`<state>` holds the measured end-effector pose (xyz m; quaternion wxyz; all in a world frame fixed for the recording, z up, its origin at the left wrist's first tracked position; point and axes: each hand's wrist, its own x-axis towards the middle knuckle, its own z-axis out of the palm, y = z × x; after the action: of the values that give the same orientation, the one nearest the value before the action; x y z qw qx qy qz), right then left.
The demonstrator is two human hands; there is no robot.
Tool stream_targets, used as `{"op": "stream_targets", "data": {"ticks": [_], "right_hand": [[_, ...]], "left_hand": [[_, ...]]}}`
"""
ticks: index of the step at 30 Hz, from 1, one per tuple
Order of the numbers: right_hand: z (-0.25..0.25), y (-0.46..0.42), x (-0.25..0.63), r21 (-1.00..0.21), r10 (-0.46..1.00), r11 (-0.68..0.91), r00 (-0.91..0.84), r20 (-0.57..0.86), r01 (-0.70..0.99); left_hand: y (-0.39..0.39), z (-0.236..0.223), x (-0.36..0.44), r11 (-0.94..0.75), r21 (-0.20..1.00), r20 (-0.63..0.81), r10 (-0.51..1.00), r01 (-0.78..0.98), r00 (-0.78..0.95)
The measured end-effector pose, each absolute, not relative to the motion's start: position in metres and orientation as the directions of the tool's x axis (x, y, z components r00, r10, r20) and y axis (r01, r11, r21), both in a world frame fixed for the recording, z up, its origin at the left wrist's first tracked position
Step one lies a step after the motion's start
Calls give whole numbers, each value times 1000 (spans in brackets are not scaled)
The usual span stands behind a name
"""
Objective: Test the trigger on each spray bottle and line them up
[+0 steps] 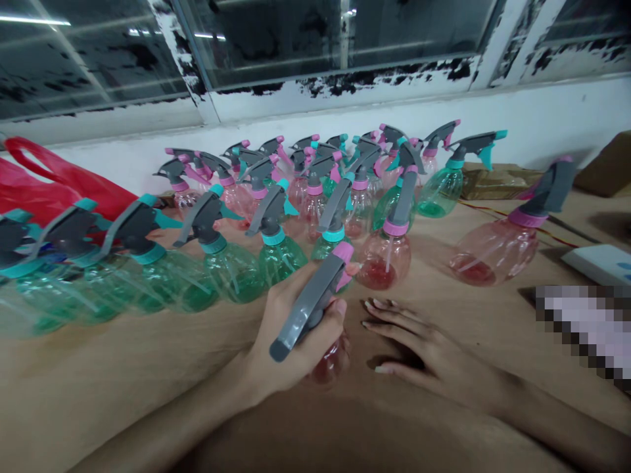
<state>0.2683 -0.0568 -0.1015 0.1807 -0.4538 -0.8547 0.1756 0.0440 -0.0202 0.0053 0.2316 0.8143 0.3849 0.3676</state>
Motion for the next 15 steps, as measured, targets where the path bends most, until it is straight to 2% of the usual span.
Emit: {"op": "stream_targets", "data": {"ticks": [5, 11, 15], "right_hand": [[-101, -57, 268, -481, 844, 519, -513, 156, 707], [-100, -57, 268, -466, 847, 513, -512, 139, 721], [-100, -56, 268, -456, 843, 518, -523, 128, 724]], "left_hand": [[-21, 6, 44, -543, 696, 360, 830, 469, 427], [-22, 7, 43, -521, 753, 338, 830, 402, 443], [-21, 7, 43, -462, 799, 274, 850, 386, 450]]}}
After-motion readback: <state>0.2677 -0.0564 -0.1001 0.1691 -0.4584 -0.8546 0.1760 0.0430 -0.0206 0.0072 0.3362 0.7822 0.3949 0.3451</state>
